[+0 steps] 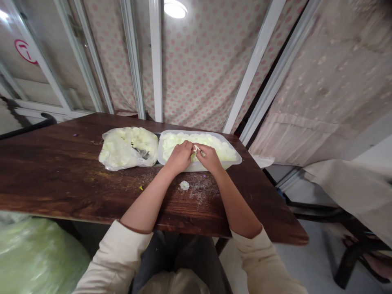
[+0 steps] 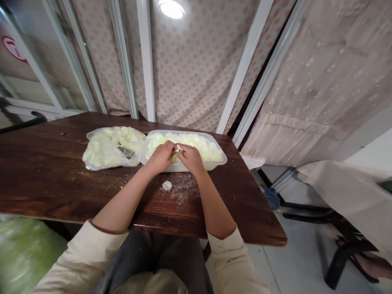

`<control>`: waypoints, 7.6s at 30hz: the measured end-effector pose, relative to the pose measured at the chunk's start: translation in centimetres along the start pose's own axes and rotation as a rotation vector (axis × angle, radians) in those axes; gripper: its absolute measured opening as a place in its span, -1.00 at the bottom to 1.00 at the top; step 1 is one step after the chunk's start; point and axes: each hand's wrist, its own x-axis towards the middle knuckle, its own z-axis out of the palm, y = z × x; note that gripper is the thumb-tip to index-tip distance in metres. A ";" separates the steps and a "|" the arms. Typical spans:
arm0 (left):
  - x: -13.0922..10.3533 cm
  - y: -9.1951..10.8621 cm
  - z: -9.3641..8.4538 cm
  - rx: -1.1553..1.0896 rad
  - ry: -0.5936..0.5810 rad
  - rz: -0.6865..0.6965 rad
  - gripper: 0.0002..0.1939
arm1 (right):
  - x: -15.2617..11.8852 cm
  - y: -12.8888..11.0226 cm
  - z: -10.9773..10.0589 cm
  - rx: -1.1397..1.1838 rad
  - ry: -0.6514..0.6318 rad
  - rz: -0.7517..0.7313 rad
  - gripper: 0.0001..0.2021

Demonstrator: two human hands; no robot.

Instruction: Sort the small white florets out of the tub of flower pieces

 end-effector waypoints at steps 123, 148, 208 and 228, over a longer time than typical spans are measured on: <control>0.4 -1.0 0.8 -0.448 0.092 -0.035 -0.85 | -0.2 1.1 0.5 0.091 0.144 0.062 -0.82; 0.3 -0.5 0.9 -0.274 0.085 -0.100 -0.86 | -0.3 0.4 0.2 0.148 0.097 0.027 -0.92; -0.7 2.9 -1.7 -0.636 -0.165 0.188 -0.85 | 0.3 2.2 -1.4 0.314 0.664 0.343 -0.75; -1.0 2.5 0.7 -0.015 -0.162 0.403 -0.57 | 0.5 2.1 -0.6 0.558 0.579 0.394 -0.78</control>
